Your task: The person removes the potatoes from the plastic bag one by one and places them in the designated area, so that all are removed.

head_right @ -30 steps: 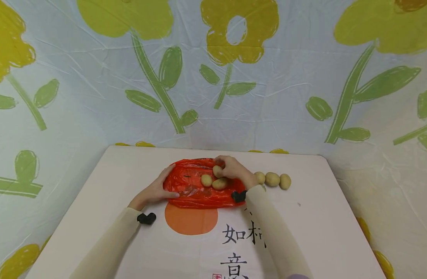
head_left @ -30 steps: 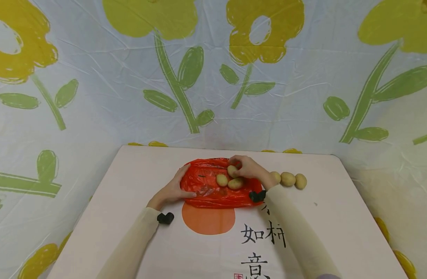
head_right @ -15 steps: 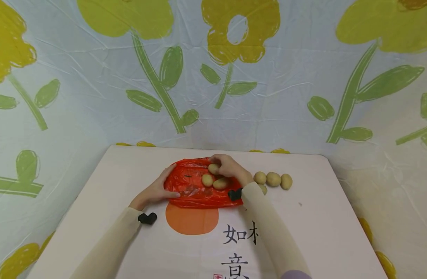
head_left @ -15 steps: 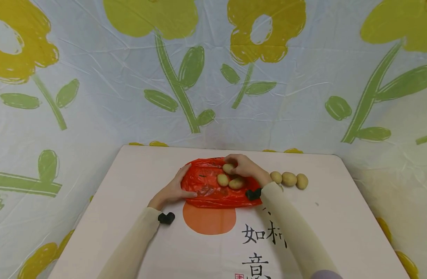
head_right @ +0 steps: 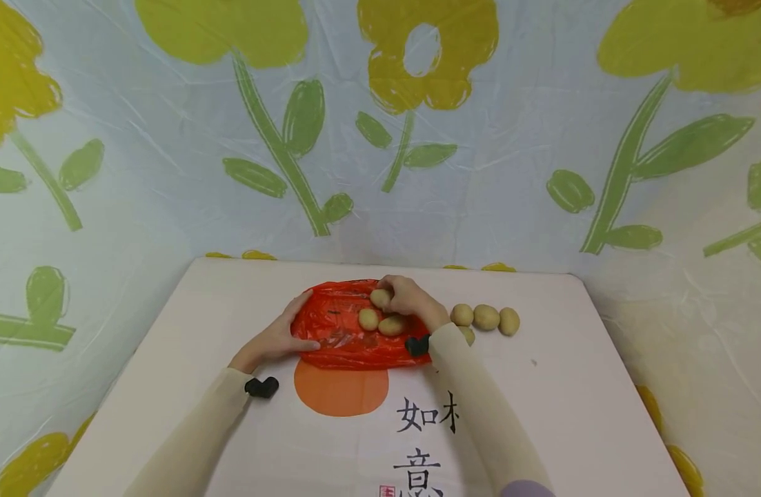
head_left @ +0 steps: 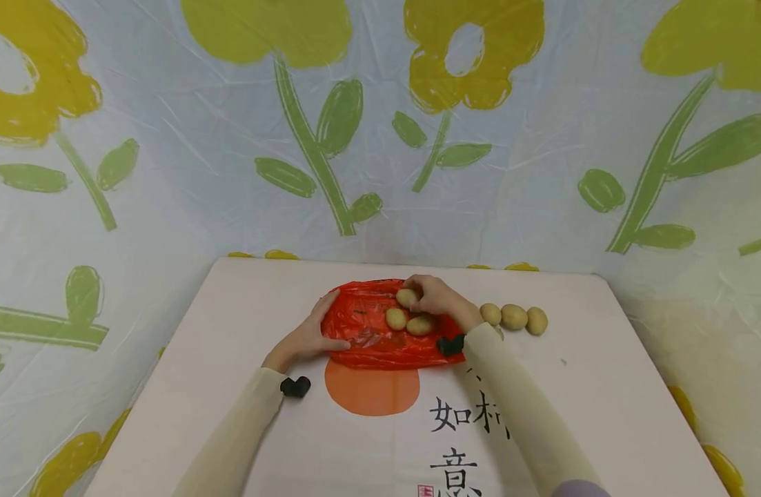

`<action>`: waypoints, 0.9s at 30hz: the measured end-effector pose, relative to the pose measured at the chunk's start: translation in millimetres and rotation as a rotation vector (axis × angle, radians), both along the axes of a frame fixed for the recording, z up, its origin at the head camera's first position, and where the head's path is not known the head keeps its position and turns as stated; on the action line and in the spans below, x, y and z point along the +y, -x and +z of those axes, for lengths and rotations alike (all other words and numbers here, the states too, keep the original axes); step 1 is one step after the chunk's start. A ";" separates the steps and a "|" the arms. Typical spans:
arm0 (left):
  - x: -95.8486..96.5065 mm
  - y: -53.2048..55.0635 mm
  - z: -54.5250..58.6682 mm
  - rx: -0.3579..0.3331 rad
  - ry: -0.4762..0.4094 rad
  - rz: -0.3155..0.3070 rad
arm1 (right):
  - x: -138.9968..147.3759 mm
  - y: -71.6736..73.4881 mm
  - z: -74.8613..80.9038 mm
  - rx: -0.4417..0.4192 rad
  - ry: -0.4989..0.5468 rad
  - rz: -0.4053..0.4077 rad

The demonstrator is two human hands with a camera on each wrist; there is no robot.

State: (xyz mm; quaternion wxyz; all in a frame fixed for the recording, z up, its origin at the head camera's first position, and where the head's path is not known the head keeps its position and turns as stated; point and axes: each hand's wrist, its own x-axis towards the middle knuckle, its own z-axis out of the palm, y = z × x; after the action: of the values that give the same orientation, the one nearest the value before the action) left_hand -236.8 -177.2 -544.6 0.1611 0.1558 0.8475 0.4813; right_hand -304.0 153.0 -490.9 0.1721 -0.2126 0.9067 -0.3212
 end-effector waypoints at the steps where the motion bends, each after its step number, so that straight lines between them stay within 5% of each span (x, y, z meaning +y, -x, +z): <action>1: -0.3 0.3 0.3 0.003 -0.001 0.003 | -0.6 0.4 0.1 0.003 0.000 0.000; 27: 2.2 0.7 0.1 0.007 -0.025 -0.017 | -1.8 -1.2 -0.1 0.004 -0.034 -0.053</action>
State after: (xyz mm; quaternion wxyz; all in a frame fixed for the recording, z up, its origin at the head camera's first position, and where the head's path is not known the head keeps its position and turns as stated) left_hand -237.5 -175.0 -544.5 0.1603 0.1668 0.8407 0.4896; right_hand -302.7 151.2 -491.0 0.1654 -0.1859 0.9177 -0.3098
